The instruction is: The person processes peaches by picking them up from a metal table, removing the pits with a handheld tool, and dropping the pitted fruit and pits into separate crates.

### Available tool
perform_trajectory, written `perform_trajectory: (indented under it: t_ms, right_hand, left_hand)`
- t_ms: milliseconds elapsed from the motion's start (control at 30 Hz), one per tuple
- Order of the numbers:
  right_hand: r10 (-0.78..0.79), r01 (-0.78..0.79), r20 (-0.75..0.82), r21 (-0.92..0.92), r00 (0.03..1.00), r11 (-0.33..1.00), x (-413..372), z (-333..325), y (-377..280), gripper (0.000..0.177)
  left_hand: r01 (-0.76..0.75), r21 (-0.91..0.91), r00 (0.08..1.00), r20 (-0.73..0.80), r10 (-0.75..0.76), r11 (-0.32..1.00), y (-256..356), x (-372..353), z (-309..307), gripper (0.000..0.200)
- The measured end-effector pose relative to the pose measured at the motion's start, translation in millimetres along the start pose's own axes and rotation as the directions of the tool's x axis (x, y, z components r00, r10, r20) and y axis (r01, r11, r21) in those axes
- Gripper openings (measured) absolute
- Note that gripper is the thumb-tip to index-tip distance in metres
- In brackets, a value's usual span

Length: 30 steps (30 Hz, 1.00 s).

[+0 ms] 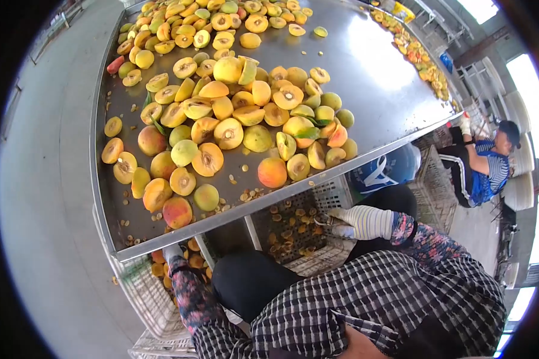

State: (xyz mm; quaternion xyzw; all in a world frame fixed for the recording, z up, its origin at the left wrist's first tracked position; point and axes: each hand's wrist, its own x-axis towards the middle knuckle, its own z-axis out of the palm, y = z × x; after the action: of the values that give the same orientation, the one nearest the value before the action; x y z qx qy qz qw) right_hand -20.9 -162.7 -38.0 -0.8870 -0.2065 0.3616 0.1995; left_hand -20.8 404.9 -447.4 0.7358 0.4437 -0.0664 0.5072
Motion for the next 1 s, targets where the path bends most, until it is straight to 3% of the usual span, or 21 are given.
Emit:
perform_trajectory:
  t_ms: [33,67,133,200,233,267,333,400,467,533,567,600,633,667,733,800,900,1000]
  right_hand:
    - [-0.063,0.063,-0.030,-0.006,0.998,0.998,4,-7,-7,0.051]
    - [0.032,-0.034,0.025,0.069,0.999,0.997,-1,-17,-15,0.052]
    - [0.042,-0.052,0.073,0.151,0.996,0.987,-3,-26,-23,0.052]
    - [-0.044,0.045,-0.012,0.225,0.999,0.973,-3,-13,-8,0.044]
    - [-0.061,0.067,-0.033,0.260,0.998,0.963,-8,-16,-11,0.042]
    - [-0.077,0.091,-0.059,0.292,0.995,0.952,-11,-18,-12,0.040]
    - [-0.124,0.151,-0.108,0.303,0.986,0.941,-16,-18,-7,0.043]
    - [-0.131,0.180,-0.164,0.334,0.978,0.925,-28,-27,-9,0.045]
    - [-0.092,0.163,-0.207,0.358,0.974,0.919,-38,-32,-4,0.045]
    - [-0.081,0.182,-0.250,0.414,0.965,0.892,-50,-31,2,0.048]
    - [-0.084,0.195,-0.279,0.397,0.956,0.897,-56,-31,6,0.049]
    - [-0.086,0.206,-0.310,0.380,0.947,0.902,-61,-31,10,0.050]
    - [-0.119,0.266,-0.398,0.336,0.910,0.903,-65,-28,15,0.039]
    - [-0.110,0.270,-0.407,0.359,0.907,0.893,-69,-25,19,0.040]
    - [-0.096,0.280,-0.419,0.403,0.903,0.871,-76,-22,25,0.042]
    - [-0.083,0.269,-0.404,0.431,0.911,0.861,-82,-19,29,0.044]
    - [-0.105,0.292,-0.412,0.424,0.905,0.857,-87,-17,34,0.048]
    - [-0.110,0.297,-0.411,0.425,0.905,0.855,-91,-14,36,0.047]
  left_hand:
    - [0.001,-0.026,0.991,0.131,0.002,1.000,16,-22,-24,0.029]
    - [0.010,-0.040,0.965,0.263,0.001,0.999,30,-49,-52,0.028]
    - [0.083,-0.203,0.970,0.241,-0.032,0.976,59,-110,-96,0.021]
    - [-0.001,-0.373,0.985,0.160,0.065,0.928,84,-169,-135,0.027]
    - [-0.041,-0.425,0.988,0.119,0.100,0.904,124,-218,-143,0.029]
    - [-0.093,-0.372,0.973,0.165,0.164,0.924,168,-263,-148,0.027]
    - [-0.235,-0.472,0.922,0.169,0.349,0.850,226,-321,-141,0.027]
    - [-0.295,-0.435,0.859,0.269,0.436,0.850,284,-366,-116,0.029]
    - [-0.373,-0.358,0.742,0.438,0.507,0.856,322,-393,-83,0.028]
    - [-0.494,-0.171,0.607,0.634,0.479,0.852,358,-412,-44,0.034]
    - [-0.743,-0.029,0.489,0.660,0.571,0.669,374,-421,-26,0.036]
    - [-0.910,0.100,0.350,0.706,0.616,0.402,391,-427,-7,0.038]
    - [-0.960,0.086,0.256,0.648,0.717,0.265,402,-422,18,0.040]
    - [-0.989,0.083,0.149,0.584,0.798,0.124,409,-411,46,0.041]
    - [-0.953,0.088,0.288,0.563,0.775,0.290,430,-401,94,0.042]
    - [-0.935,0.188,0.354,0.559,0.749,0.302,439,-371,146,0.051]
    - [-0.764,0.625,0.541,0.489,0.684,0.158,443,-379,189,0.066]
    - [-0.742,0.633,0.597,0.476,0.646,0.220,448,-377,197,0.069]
